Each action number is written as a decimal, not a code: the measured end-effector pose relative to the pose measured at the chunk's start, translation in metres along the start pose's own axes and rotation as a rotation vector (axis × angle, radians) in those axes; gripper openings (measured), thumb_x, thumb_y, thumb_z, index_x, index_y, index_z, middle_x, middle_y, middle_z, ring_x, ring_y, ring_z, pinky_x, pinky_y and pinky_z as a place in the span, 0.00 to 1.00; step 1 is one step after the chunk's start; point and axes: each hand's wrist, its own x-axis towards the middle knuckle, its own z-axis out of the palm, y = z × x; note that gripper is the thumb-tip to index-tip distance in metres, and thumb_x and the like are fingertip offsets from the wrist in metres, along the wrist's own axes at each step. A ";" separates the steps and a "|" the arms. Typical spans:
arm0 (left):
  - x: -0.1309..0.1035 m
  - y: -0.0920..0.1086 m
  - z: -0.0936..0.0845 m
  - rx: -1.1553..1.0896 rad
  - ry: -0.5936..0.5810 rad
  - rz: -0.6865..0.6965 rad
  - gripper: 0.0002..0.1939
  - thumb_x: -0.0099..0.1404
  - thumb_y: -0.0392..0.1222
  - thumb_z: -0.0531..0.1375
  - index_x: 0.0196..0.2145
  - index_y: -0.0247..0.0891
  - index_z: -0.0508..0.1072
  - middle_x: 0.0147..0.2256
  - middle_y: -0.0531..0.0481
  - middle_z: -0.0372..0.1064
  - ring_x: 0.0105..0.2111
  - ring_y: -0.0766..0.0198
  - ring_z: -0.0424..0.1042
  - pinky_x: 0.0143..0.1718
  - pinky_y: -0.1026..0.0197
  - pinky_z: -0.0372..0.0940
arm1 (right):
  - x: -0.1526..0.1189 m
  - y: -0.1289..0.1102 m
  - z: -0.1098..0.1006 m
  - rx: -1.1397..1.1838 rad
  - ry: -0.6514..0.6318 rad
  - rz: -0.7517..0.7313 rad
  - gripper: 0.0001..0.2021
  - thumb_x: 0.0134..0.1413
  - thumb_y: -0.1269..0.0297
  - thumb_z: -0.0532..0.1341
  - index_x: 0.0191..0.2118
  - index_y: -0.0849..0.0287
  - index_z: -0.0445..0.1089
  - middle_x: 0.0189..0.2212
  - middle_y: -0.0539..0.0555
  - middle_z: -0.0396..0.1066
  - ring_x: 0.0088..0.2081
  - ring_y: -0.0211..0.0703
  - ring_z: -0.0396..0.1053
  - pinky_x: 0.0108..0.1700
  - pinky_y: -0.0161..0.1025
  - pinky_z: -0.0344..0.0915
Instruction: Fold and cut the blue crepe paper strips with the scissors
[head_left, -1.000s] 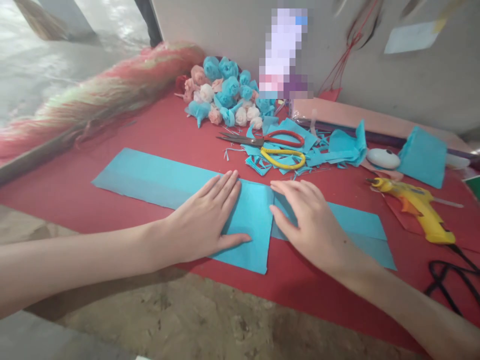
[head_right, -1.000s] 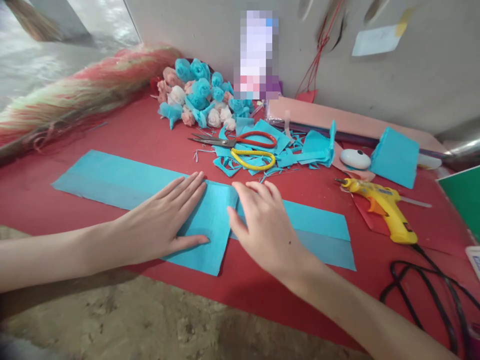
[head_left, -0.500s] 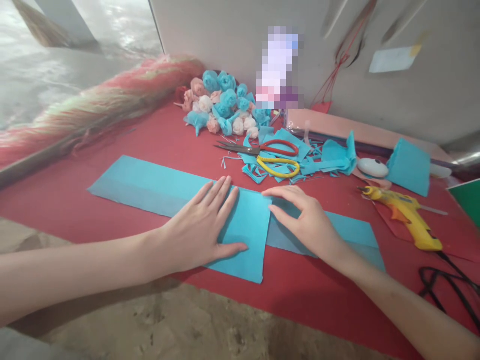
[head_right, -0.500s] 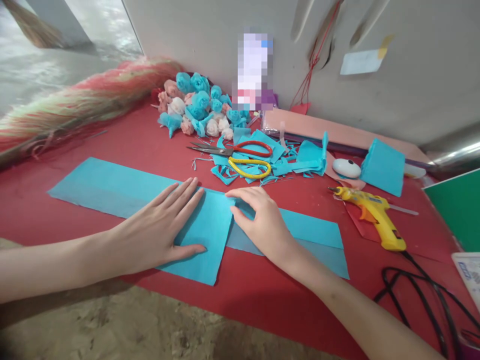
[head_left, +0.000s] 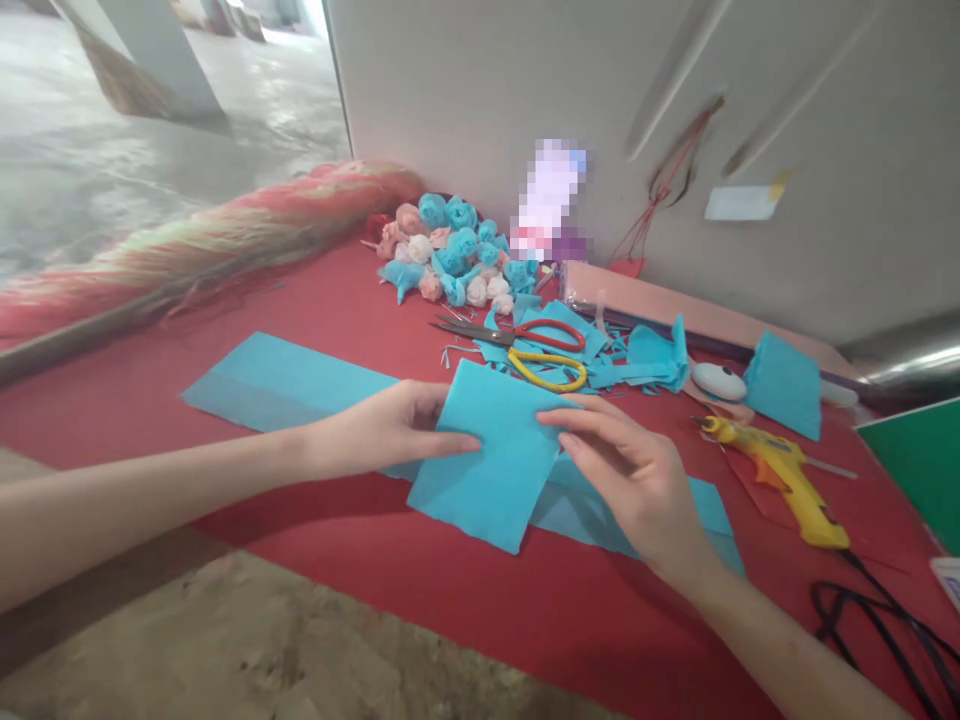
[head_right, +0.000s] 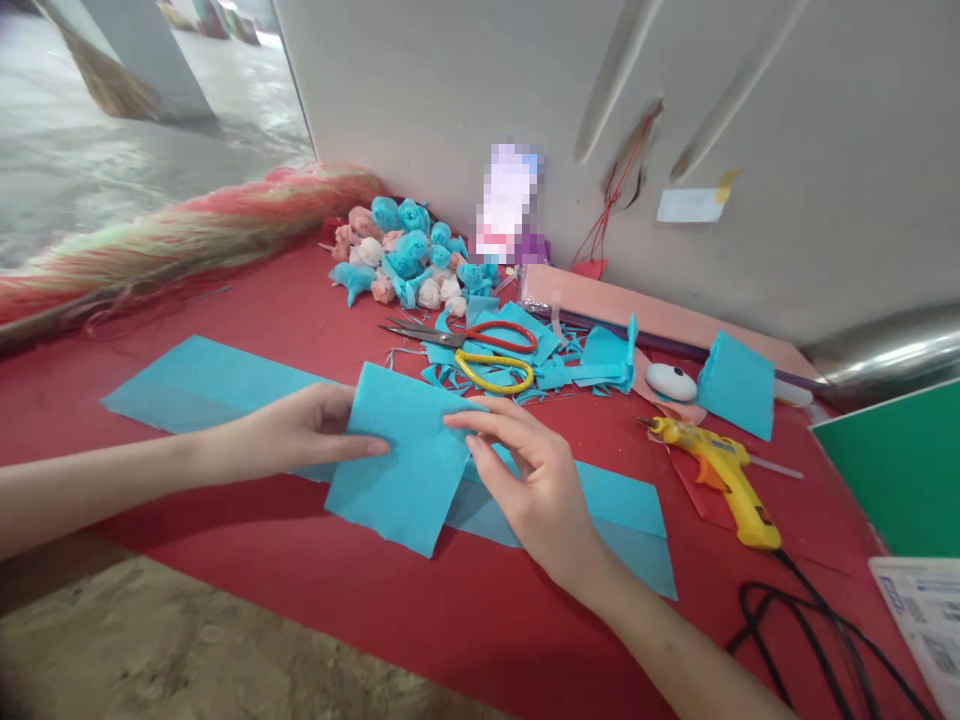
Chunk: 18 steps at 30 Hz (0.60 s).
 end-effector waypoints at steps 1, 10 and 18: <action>0.000 0.001 0.001 -0.050 -0.059 -0.048 0.14 0.64 0.44 0.56 0.44 0.36 0.73 0.38 0.50 0.77 0.37 0.60 0.76 0.36 0.61 0.72 | 0.001 0.002 0.001 0.083 0.019 0.033 0.10 0.56 0.68 0.57 0.41 0.51 0.72 0.45 0.50 0.72 0.46 0.40 0.70 0.44 0.36 0.68; -0.003 0.003 0.010 -0.467 -0.054 -0.153 0.09 0.61 0.42 0.61 0.37 0.35 0.76 0.34 0.51 0.78 0.37 0.61 0.76 0.41 0.61 0.70 | -0.001 0.009 0.015 0.606 -0.367 0.391 0.14 0.55 0.59 0.60 0.47 0.55 0.68 0.45 0.54 0.73 0.43 0.43 0.72 0.47 0.44 0.68; -0.007 0.005 0.011 -0.523 -0.018 -0.173 0.12 0.60 0.44 0.63 0.38 0.35 0.77 0.35 0.49 0.77 0.38 0.59 0.76 0.42 0.58 0.69 | -0.001 0.009 0.011 0.663 -0.324 0.371 0.10 0.56 0.62 0.60 0.44 0.53 0.71 0.39 0.51 0.76 0.38 0.40 0.73 0.44 0.40 0.69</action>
